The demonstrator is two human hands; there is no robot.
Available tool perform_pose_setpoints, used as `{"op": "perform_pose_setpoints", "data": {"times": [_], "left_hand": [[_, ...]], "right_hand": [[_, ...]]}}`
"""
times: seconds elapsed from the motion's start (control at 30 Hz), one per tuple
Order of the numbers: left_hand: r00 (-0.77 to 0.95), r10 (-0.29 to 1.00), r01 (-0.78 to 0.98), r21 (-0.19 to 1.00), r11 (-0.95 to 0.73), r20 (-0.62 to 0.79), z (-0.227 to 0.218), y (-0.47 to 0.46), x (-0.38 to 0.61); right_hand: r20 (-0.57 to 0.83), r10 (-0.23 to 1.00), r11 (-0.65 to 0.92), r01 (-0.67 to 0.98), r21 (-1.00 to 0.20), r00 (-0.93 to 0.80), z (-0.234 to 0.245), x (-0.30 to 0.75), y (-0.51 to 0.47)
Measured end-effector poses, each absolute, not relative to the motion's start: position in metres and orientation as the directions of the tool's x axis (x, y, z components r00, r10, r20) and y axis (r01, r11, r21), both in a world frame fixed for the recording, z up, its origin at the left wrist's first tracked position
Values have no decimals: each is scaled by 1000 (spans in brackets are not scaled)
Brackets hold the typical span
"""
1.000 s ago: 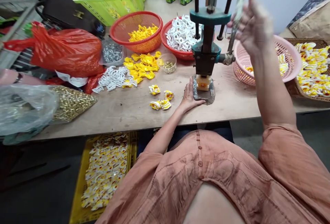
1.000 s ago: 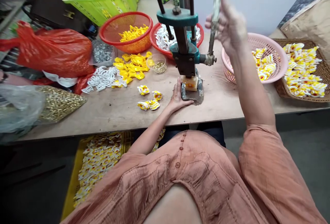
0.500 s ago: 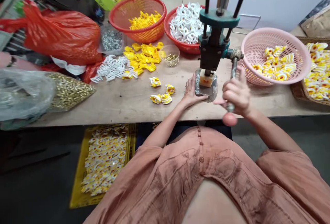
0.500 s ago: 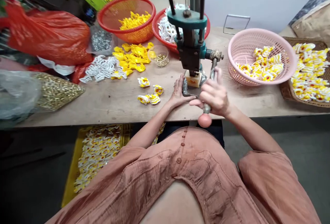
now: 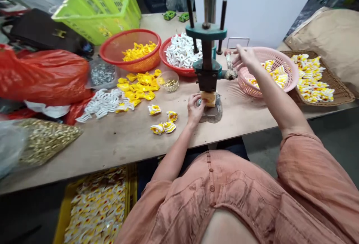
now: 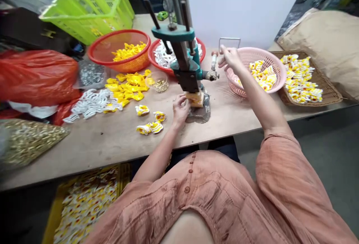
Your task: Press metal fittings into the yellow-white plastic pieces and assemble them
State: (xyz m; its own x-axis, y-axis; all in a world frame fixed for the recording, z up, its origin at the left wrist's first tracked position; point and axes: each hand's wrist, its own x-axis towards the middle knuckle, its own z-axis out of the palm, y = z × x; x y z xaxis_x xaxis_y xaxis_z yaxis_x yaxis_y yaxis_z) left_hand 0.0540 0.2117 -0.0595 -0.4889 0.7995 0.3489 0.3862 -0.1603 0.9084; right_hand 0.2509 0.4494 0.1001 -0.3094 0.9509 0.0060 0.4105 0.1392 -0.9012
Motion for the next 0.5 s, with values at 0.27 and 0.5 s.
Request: {"op": "perform_pose_setpoints", "data": {"times": [0.27, 0.5], "left_hand": [[-433, 899, 257, 965, 54, 65, -33, 143, 13], [-506, 790, 690, 713, 128, 347, -8, 68, -81]], "right_hand": [[-129, 969, 149, 913, -379, -211, 103, 359, 504], [-395, 790, 534, 843, 66, -469, 26, 369, 501]]}}
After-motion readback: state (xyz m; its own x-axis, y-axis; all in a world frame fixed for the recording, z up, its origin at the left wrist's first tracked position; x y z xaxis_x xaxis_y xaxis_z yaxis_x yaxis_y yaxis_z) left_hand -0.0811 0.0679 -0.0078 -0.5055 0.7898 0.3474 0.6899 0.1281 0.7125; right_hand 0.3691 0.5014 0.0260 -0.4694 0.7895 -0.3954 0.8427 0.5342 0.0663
